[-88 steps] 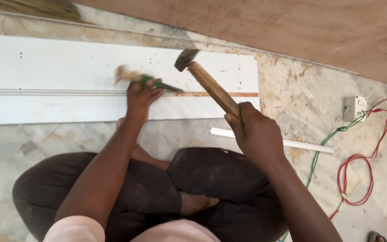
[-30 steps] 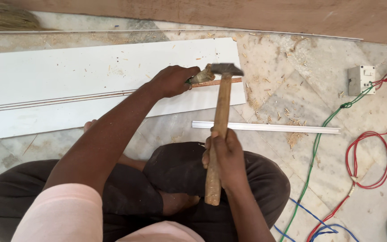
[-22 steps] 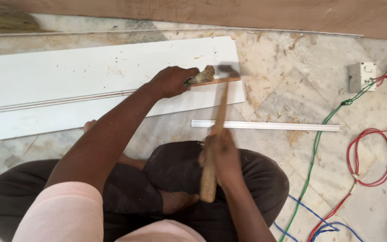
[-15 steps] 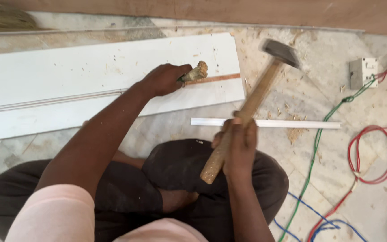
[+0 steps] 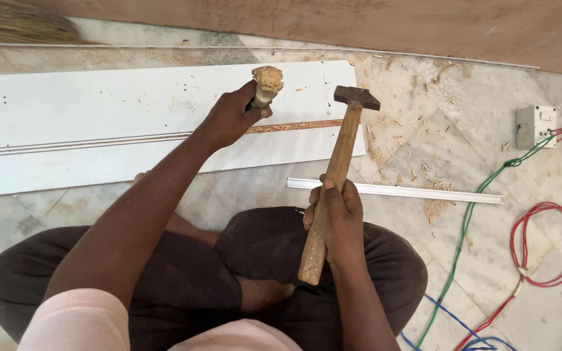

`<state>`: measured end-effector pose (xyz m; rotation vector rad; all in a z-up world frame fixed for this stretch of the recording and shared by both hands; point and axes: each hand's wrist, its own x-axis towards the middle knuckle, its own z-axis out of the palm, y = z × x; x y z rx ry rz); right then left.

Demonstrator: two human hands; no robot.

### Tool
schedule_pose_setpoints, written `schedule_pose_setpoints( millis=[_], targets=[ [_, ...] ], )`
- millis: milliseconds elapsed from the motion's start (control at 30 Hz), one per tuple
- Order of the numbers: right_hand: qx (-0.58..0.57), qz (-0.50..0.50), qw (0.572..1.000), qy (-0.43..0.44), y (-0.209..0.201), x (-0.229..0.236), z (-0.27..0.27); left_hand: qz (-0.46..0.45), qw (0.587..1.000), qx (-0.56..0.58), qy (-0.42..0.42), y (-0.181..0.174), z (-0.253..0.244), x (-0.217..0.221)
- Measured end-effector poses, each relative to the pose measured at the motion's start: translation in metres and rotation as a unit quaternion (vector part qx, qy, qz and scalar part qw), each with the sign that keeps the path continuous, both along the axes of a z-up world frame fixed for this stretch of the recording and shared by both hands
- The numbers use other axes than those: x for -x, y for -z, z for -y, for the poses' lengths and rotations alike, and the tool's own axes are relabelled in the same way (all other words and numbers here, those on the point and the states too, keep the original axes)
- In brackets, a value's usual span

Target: The person sits on the floor and uses a hammer and chisel to carve a groove along a marked line on a white board. They repeatedly strike the chisel to remove wood shavings and occasionally adjust the tool's position.

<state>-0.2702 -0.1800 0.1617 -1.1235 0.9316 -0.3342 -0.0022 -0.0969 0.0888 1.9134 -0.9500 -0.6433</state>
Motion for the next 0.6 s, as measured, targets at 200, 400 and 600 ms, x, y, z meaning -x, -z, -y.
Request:
schedule_pose_setpoints(
  millis=[200,400,600],
  targets=[
    [0.004,-0.033,0.999,-0.007,-0.003,-0.004,-0.003,0.006,0.999,-0.025,0.025,-0.004,0.006,0.003],
    [0.009,-0.038,0.999,0.008,-0.003,-0.003,-0.001,0.026,0.997,-0.039,0.057,-0.004,0.011,-0.004],
    [0.012,-0.06,0.998,0.009,-0.004,-0.005,0.0,0.241,0.95,-0.191,0.06,-0.009,-0.013,-0.023]
  ],
)
